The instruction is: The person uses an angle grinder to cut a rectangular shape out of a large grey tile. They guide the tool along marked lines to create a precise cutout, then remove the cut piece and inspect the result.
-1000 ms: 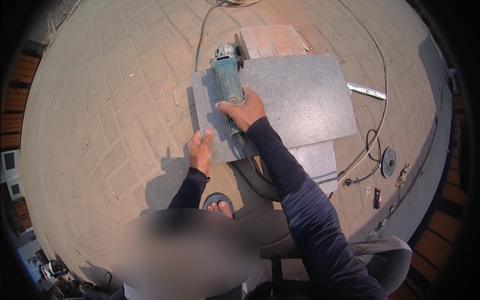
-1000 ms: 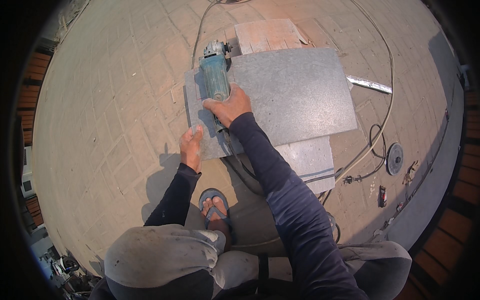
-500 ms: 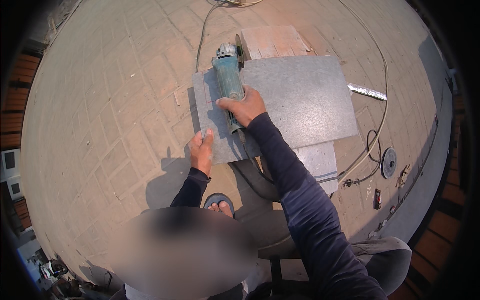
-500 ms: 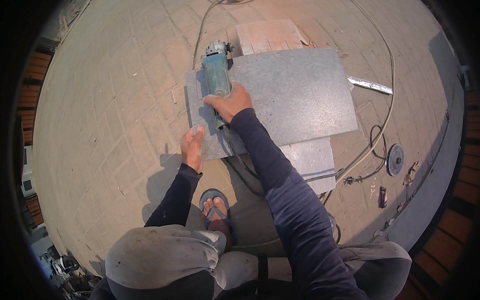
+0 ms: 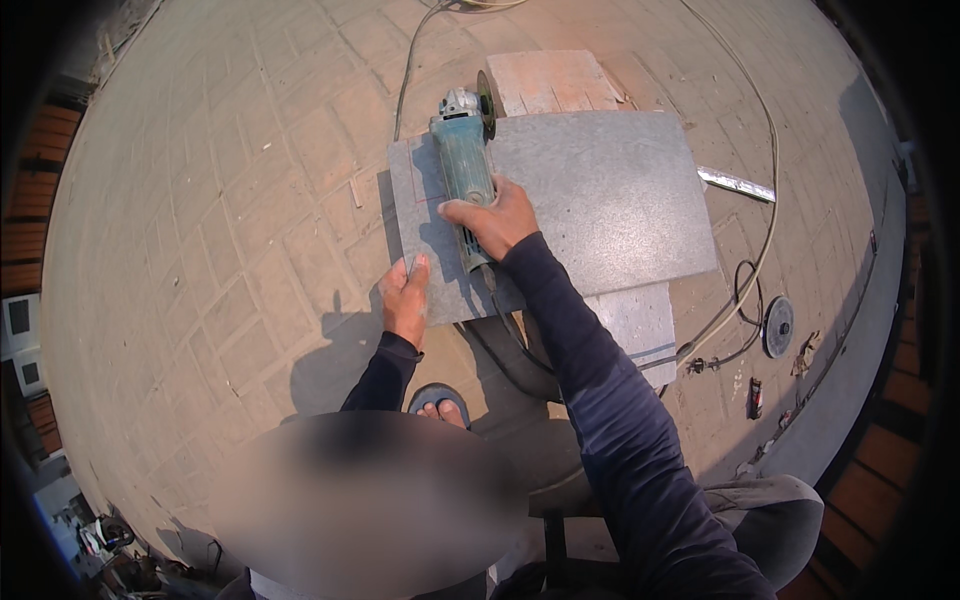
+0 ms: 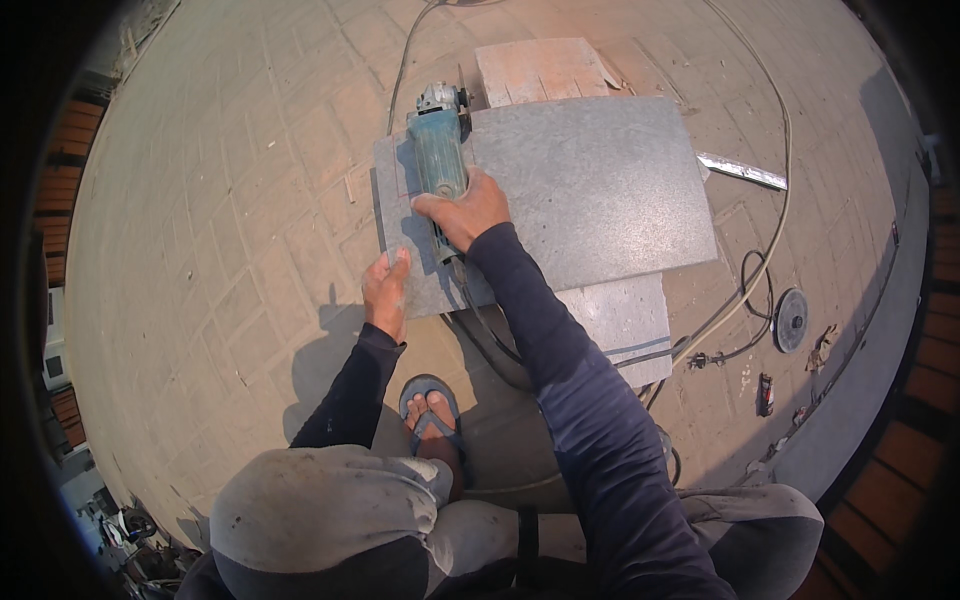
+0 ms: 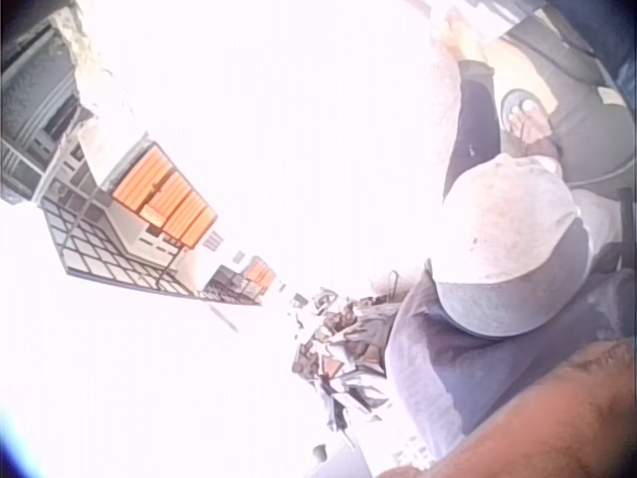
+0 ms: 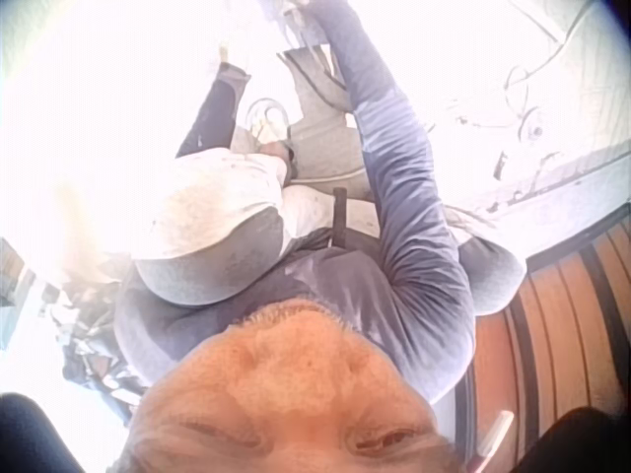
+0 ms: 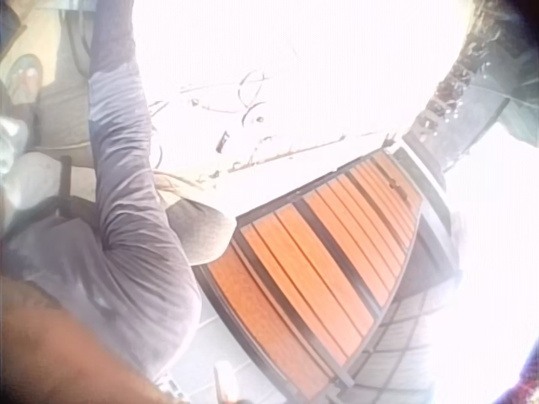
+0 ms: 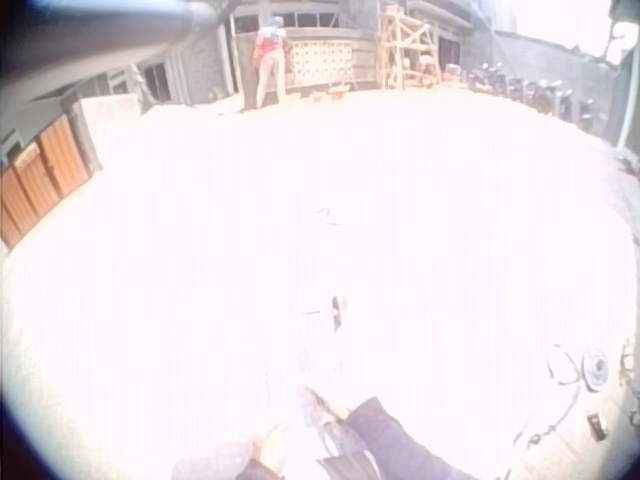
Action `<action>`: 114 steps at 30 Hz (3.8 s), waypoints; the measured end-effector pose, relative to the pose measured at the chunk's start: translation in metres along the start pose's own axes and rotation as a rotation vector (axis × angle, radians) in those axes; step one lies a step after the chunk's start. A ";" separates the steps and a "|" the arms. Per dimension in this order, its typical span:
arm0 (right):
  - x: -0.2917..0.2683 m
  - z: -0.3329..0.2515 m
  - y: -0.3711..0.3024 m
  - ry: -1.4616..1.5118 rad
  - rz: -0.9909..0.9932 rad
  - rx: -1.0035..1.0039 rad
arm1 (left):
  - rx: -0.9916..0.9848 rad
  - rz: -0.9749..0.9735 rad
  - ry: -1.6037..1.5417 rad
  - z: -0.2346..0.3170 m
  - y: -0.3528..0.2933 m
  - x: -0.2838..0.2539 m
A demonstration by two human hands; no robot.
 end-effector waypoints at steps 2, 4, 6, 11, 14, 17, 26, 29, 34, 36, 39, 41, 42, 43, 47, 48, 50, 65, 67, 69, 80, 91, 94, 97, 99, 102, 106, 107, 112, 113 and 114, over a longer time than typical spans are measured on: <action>0.000 0.003 -0.001 -0.012 0.012 -0.005 | 0.003 0.004 -0.001 0.002 -0.001 0.001; 0.001 0.005 -0.002 0.034 0.013 0.016 | -0.001 -0.014 -0.017 0.002 0.000 0.001; 0.001 0.007 -0.003 0.054 0.017 0.025 | -0.002 -0.024 -0.016 0.002 0.000 0.001; 0.002 0.007 -0.008 0.068 0.016 0.022 | 0.001 -0.009 0.010 0.003 0.001 0.001; 0.002 0.006 -0.011 0.067 0.011 0.024 | -0.009 -0.006 0.021 0.000 0.002 0.000; 0.001 0.004 -0.014 0.007 -0.001 0.009 | -0.010 -0.007 0.016 -0.002 0.003 -0.001; 0.002 0.010 -0.016 0.064 0.012 0.009 | -0.023 -0.007 -0.034 0.005 0.001 0.003; 0.002 0.010 -0.016 0.076 0.009 0.018 | -0.023 -0.009 -0.043 0.006 0.001 0.003; 0.001 0.011 -0.018 0.045 0.012 0.003 | -0.019 -0.005 -0.047 0.005 0.001 0.004; 0.001 0.011 -0.021 0.062 0.025 0.001 | -0.022 -0.011 -0.036 0.004 0.001 0.003; 0.002 0.008 -0.026 0.093 0.011 0.005 | -0.024 -0.013 -0.002 0.002 0.003 0.001; 0.002 0.006 -0.029 0.118 -0.003 0.014 | -0.026 -0.007 0.000 0.002 0.002 0.001; 0.001 0.006 -0.030 0.118 -0.003 0.018 | -0.031 -0.009 0.000 0.003 0.002 0.002; 0.001 0.007 -0.030 0.118 -0.004 0.023 | -0.037 -0.011 0.001 0.003 0.002 0.002; 0.002 0.011 -0.031 0.105 0.013 0.039 | -0.028 0.003 0.026 0.003 0.003 0.002; 0.002 0.012 -0.031 0.105 0.013 0.037 | -0.026 0.006 0.022 0.003 0.003 0.002; 0.002 0.015 -0.031 0.105 0.013 0.034 | -0.022 0.014 0.013 0.003 0.002 0.003; 0.003 0.014 -0.045 0.097 0.030 0.027 | -0.009 0.019 -0.005 -0.005 0.008 0.000; 0.002 0.013 -0.048 0.090 0.008 0.025 | 0.006 0.038 0.008 -0.002 0.005 0.003; 0.002 0.012 -0.049 0.084 0.000 0.021 | 0.010 0.045 0.014 -0.001 0.004 0.004; 0.002 0.014 -0.051 0.091 -0.009 0.049 | 0.024 0.042 0.032 -0.001 0.005 0.003; 0.002 0.018 -0.055 0.112 -0.002 0.054 | 0.041 0.058 0.045 -0.001 0.005 0.004; 0.003 0.015 -0.056 0.117 -0.020 0.059 | 0.029 0.050 0.026 -0.004 0.006 0.003; 0.004 0.014 -0.057 0.118 -0.026 0.064 | 0.032 0.042 0.034 -0.009 0.008 0.000; 0.003 0.014 -0.058 0.118 -0.024 0.075 | 0.033 0.041 0.042 -0.007 0.007 0.002; 0.003 0.014 -0.059 0.119 -0.021 0.089 | 0.033 0.040 0.038 -0.006 0.007 0.002; 0.002 0.018 -0.059 0.105 -0.010 0.077 | 0.033 0.030 0.037 -0.007 0.008 0.001; 0.002 0.017 -0.059 0.101 -0.005 0.072 | 0.032 0.031 0.044 -0.004 0.007 0.002; 0.002 0.013 -0.062 0.103 0.030 0.034 | 0.035 0.070 0.005 0.004 0.003 0.009; 0.006 0.012 -0.063 0.111 0.035 0.006 | 0.038 0.089 -0.015 0.004 0.003 0.008; 0.009 0.011 -0.064 0.128 0.053 -0.006 | 0.036 0.081 -0.003 0.003 0.003 0.007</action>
Point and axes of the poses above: each hand's wrist, its own y-axis towards the middle knuckle, its own x-axis out of the palm, z = x × y, the point moved 3 cm from there along y, towards the middle knuckle, and after that the axes turned 12 degrees about y, right-handed, at the moved point
